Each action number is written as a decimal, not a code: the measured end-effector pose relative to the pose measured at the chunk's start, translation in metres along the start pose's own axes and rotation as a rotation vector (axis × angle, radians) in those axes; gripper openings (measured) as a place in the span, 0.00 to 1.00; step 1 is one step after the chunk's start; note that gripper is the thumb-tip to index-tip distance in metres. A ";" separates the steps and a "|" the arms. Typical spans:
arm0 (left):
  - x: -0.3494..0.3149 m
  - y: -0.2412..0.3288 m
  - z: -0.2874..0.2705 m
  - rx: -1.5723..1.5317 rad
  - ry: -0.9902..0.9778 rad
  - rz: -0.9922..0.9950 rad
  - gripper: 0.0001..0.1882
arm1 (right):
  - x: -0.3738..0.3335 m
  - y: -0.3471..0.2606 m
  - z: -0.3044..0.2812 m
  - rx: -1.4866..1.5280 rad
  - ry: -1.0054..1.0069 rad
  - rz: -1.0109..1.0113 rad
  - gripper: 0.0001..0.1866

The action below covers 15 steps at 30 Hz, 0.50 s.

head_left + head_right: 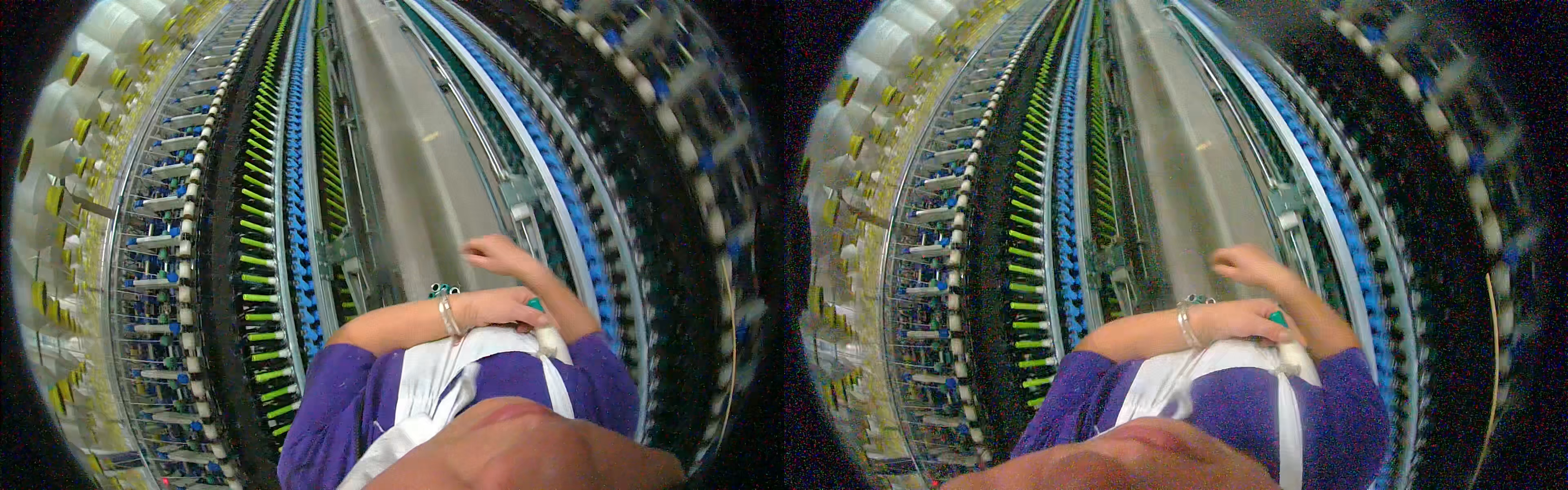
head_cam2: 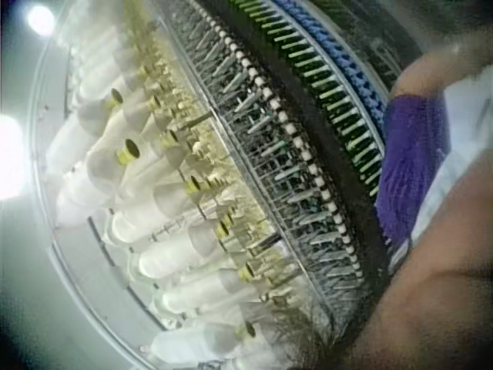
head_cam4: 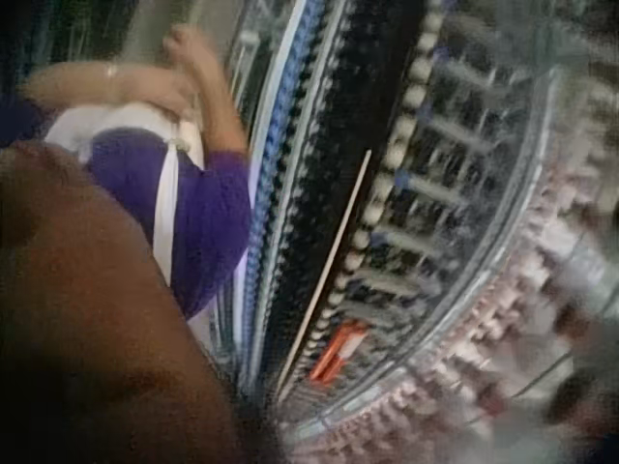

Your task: The person threads yarn onto spools on a textile machine, using a small tool to guide the thread and securing it in place. The person moves along the machine, repeating the threading process on multiple spools.

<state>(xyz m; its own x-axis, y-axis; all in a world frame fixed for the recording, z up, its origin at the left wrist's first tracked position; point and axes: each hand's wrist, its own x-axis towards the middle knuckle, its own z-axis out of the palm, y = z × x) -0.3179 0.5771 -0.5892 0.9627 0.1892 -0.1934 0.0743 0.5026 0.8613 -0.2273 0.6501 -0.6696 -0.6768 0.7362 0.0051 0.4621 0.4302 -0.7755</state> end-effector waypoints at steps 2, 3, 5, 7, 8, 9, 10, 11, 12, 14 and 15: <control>-0.022 0.036 -0.054 0.016 0.158 0.053 0.18 | 0.106 -0.007 -0.002 0.219 -0.060 -0.052 0.16; -0.035 0.050 -0.084 -0.010 0.211 0.108 0.18 | 0.153 -0.008 -0.004 0.271 -0.154 -0.158 0.15; -0.060 0.070 -0.148 -0.059 0.281 0.210 0.18 | 0.243 0.000 -0.016 0.223 -0.305 -0.261 0.15; -0.085 0.090 -0.222 -0.104 0.327 0.256 0.18 | 0.335 0.020 -0.032 0.003 -0.349 -0.352 0.15; -0.098 0.098 -0.257 -0.143 0.352 0.254 0.18 | 0.380 0.033 -0.040 -0.007 -0.316 -0.316 0.15; -0.111 0.111 -0.295 -0.177 0.320 0.301 0.19 | 0.422 0.046 -0.052 -0.016 -0.271 -0.288 0.14; -0.126 0.127 -0.337 -0.151 0.299 0.314 0.19 | 0.460 0.056 -0.058 -0.013 -0.216 -0.278 0.14; -0.141 0.149 -0.379 -0.085 0.288 0.288 0.19 | 0.496 0.067 -0.075 0.014 -0.192 -0.298 0.14; -0.153 0.168 -0.415 -0.034 0.276 0.261 0.20 | 0.527 0.077 -0.089 0.054 -0.160 -0.213 0.14; -0.161 0.210 -0.479 -0.045 0.218 0.248 0.19 | 0.580 0.095 -0.129 0.134 -0.098 -0.054 0.13; -0.162 0.233 -0.514 -0.048 0.187 0.237 0.19 | 0.605 0.106 -0.154 0.062 -0.059 -0.067 0.13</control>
<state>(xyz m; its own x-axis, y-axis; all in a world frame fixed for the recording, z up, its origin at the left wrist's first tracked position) -0.5899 1.0975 -0.5985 0.8867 0.4559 -0.0770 -0.1634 0.4647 0.8703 -0.4995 1.2219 -0.6518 -0.7382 0.6742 0.0226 0.3796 0.4429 -0.8122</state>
